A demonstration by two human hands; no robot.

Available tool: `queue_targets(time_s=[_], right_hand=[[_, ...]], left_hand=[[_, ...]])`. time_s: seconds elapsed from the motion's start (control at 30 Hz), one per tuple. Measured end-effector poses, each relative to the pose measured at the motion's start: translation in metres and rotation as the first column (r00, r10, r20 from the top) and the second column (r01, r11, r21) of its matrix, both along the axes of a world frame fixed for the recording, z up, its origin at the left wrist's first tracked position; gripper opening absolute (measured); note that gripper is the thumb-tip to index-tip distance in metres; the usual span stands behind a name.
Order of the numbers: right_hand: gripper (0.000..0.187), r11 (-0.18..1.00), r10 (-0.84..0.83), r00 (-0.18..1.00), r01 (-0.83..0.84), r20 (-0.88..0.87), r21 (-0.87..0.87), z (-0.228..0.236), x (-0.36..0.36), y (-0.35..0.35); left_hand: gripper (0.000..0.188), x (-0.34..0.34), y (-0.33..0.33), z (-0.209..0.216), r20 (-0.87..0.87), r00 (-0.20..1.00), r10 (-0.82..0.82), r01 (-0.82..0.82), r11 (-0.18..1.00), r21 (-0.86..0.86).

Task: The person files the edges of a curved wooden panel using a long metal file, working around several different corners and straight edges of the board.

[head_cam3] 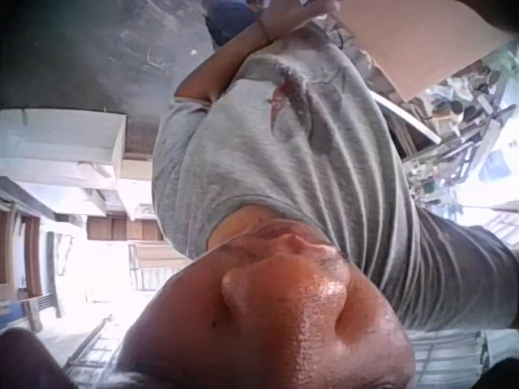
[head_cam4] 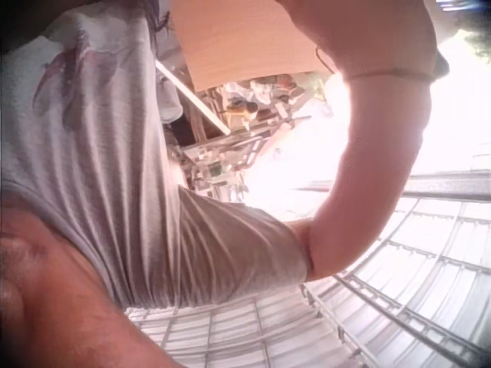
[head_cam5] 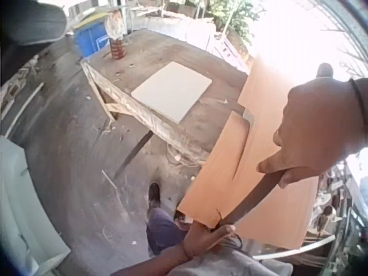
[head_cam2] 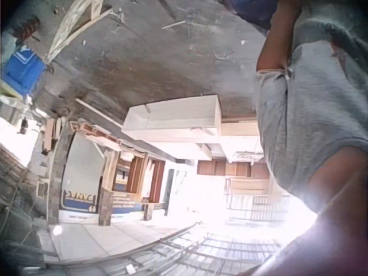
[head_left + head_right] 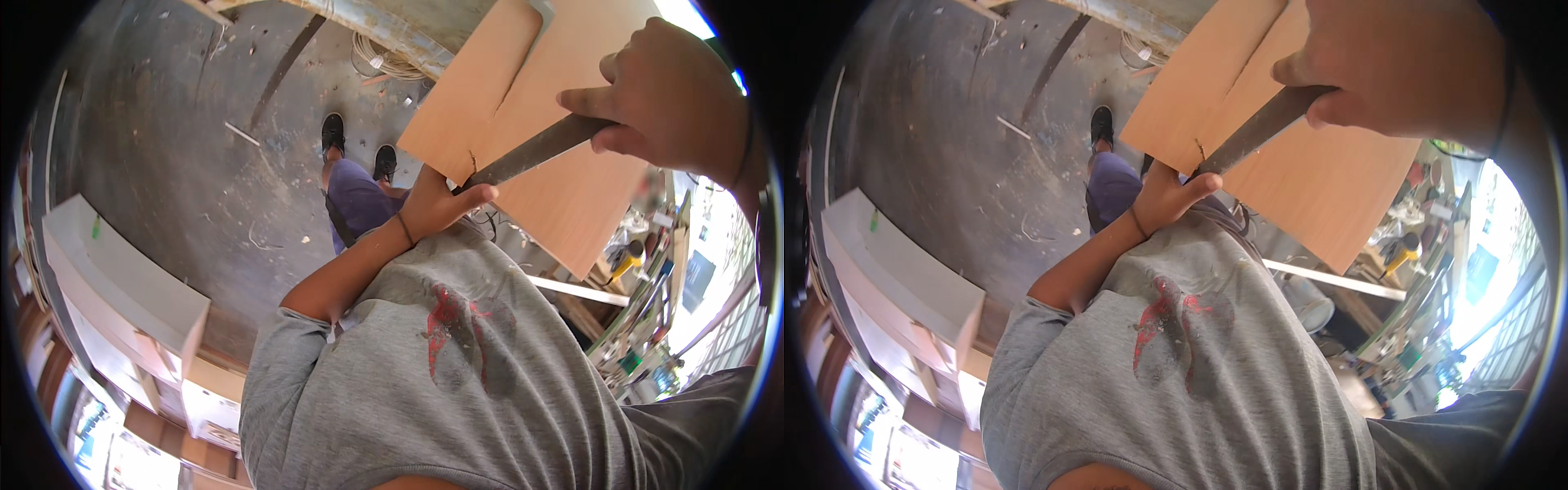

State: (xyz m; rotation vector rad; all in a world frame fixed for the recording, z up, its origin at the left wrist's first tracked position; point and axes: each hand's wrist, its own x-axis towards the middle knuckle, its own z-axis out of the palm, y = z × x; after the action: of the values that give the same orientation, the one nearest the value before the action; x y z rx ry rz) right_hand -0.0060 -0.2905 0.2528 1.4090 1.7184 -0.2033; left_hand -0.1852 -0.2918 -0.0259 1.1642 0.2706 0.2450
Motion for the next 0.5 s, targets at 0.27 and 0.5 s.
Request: queue_targets(time_s=[0.27, 0.5], right_hand=[[0.042, 0.983, 0.182, 0.977, -0.183, -0.110, 0.002, -0.018, 0.019, 0.032], [0.037, 0.971, 0.210, 0.952, -0.231, -0.224, -0.069, -0.038, 0.035, 0.060]], left_hand=[[0.057, 0.016, -0.016, -0.002, 0.105, 0.970, 0.218, -0.236, 0.947, 0.216], [0.052, 0.014, -0.014, -0.007, 0.053, 0.982, 0.181, -0.183, 0.982, 0.035]])
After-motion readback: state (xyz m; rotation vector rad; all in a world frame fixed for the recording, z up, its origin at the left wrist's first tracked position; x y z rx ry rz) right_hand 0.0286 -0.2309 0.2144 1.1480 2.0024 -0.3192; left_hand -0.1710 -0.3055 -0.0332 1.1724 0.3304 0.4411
